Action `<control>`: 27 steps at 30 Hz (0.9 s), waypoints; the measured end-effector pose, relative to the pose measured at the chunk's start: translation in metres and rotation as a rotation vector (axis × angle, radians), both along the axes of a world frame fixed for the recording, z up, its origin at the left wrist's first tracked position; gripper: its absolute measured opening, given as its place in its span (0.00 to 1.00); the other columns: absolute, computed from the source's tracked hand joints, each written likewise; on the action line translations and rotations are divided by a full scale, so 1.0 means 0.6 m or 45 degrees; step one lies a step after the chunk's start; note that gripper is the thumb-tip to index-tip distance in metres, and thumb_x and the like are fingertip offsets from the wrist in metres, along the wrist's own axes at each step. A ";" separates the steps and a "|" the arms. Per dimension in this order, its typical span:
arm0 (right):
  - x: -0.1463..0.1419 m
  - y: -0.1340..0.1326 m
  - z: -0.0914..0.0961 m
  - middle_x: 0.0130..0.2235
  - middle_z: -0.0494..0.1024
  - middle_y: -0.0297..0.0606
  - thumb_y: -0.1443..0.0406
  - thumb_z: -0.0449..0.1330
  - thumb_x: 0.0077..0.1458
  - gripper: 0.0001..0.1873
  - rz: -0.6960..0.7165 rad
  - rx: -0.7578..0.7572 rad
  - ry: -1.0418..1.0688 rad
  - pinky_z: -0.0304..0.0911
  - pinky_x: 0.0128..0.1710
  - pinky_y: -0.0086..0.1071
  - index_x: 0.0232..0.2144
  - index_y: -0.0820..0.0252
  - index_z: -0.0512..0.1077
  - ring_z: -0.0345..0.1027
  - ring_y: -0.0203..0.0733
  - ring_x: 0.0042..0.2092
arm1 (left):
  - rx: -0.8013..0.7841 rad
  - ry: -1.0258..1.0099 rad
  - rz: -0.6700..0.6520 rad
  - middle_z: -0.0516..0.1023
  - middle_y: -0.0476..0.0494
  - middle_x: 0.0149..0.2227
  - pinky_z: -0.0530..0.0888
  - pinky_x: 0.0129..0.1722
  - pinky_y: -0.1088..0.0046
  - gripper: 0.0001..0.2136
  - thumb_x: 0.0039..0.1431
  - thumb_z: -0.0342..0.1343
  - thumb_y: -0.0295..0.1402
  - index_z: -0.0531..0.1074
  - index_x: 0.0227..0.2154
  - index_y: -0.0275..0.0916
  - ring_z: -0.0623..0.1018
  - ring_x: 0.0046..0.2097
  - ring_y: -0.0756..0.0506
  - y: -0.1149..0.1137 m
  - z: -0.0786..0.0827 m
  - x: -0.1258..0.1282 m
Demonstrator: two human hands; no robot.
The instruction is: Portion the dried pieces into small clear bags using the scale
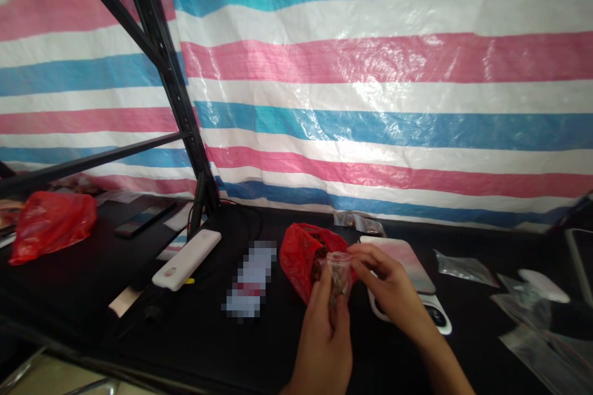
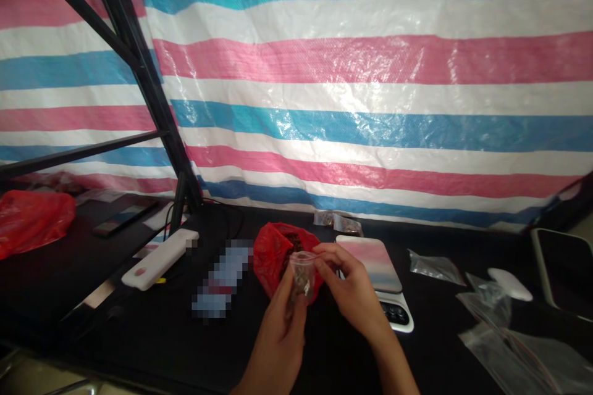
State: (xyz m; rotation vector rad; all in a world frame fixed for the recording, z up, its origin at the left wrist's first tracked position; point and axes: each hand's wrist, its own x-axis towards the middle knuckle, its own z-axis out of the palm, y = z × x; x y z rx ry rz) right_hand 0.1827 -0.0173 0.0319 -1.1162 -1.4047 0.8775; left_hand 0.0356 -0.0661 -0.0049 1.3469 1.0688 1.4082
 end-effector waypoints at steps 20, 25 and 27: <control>0.198 -0.033 -0.013 0.31 0.81 0.47 0.51 0.51 0.54 0.27 -1.130 0.007 -0.611 0.66 0.35 0.41 0.40 0.62 0.82 0.70 0.47 0.28 | 0.916 0.496 -0.246 0.80 0.42 0.40 0.77 0.37 0.74 0.18 0.65 0.45 0.20 0.69 0.53 0.42 0.82 0.39 0.47 0.002 0.032 0.059; 0.226 -0.041 -0.020 0.31 0.81 0.47 0.52 0.52 0.53 0.25 -1.201 -0.025 -0.577 0.65 0.34 0.41 0.37 0.61 0.82 0.69 0.47 0.28 | 0.923 0.419 -0.215 0.77 0.46 0.31 0.73 0.31 0.76 0.14 0.68 0.44 0.21 0.72 0.47 0.41 0.78 0.31 0.49 0.013 0.026 0.046; 0.228 -0.041 -0.024 0.32 0.81 0.47 0.52 0.52 0.52 0.25 -1.185 -0.004 -0.580 0.65 0.34 0.41 0.37 0.61 0.82 0.70 0.47 0.29 | 0.862 0.333 -0.144 0.77 0.47 0.31 0.74 0.34 0.77 0.13 0.69 0.45 0.23 0.73 0.45 0.41 0.78 0.32 0.49 0.017 0.025 0.044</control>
